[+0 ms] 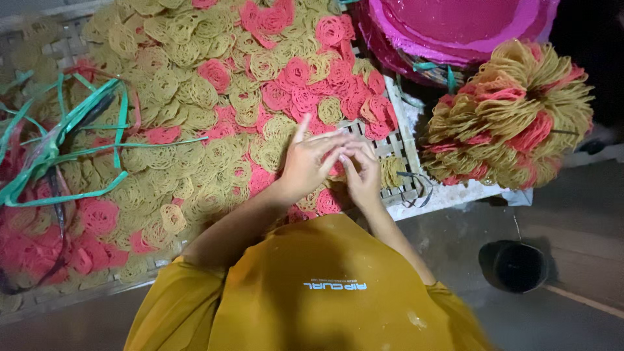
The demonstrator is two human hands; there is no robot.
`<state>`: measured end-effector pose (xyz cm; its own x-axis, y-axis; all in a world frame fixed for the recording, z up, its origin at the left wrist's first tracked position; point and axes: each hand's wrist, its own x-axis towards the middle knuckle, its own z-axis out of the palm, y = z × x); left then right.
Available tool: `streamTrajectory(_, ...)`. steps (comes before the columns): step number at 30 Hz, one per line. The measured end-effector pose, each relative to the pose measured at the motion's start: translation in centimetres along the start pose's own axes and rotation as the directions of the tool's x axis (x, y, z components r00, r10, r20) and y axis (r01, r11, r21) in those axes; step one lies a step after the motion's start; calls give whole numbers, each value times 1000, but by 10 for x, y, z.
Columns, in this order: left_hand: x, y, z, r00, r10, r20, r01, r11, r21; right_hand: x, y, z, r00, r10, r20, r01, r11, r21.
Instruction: The person repeatedly picks up small coiled pink and yellow items from a tray and threads them onto a thin metal rod. They continue adding items to the rod, forming a growing bundle, and place the completed bundle on a nearby surface.
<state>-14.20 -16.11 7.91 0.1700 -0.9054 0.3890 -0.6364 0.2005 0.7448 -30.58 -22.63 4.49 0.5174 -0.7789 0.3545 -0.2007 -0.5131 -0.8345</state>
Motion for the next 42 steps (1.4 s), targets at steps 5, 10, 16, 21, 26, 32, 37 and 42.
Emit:
streamTrajectory(5,35,-66,-18,985,-173,8,145,848,510,-9,22,6,933,359,23,-341,863,373)
streamTrajectory(10,46,-112,-55,991,-131,-12,99,685,722,-10,30,9,977,215,3,-190,856,482)
streamTrajectory(16,37,-94,-71,917,-384,-112,395,829,395,-4,18,13,974,228,12,-223,936,271)
streamTrajectory(21,19,-73,-45,740,-670,58,665,717,-211,4,6,15,993,121,-5,-121,992,-44)
streamTrajectory(26,-8,-69,-19,785,-596,169,600,664,-446,7,2,20,997,79,-11,-80,994,-81)
streamTrajectory(32,-14,-48,-11,826,-542,154,534,667,-519,8,-4,20,992,111,-62,-114,992,-54)
streamTrajectory(37,-14,-30,-21,869,-434,236,481,853,-204,9,-6,19,995,58,-78,-69,985,-156)
streamTrajectory(42,-18,-27,-9,886,-418,202,464,792,-396,2,-2,22,995,-40,-87,26,988,-151)
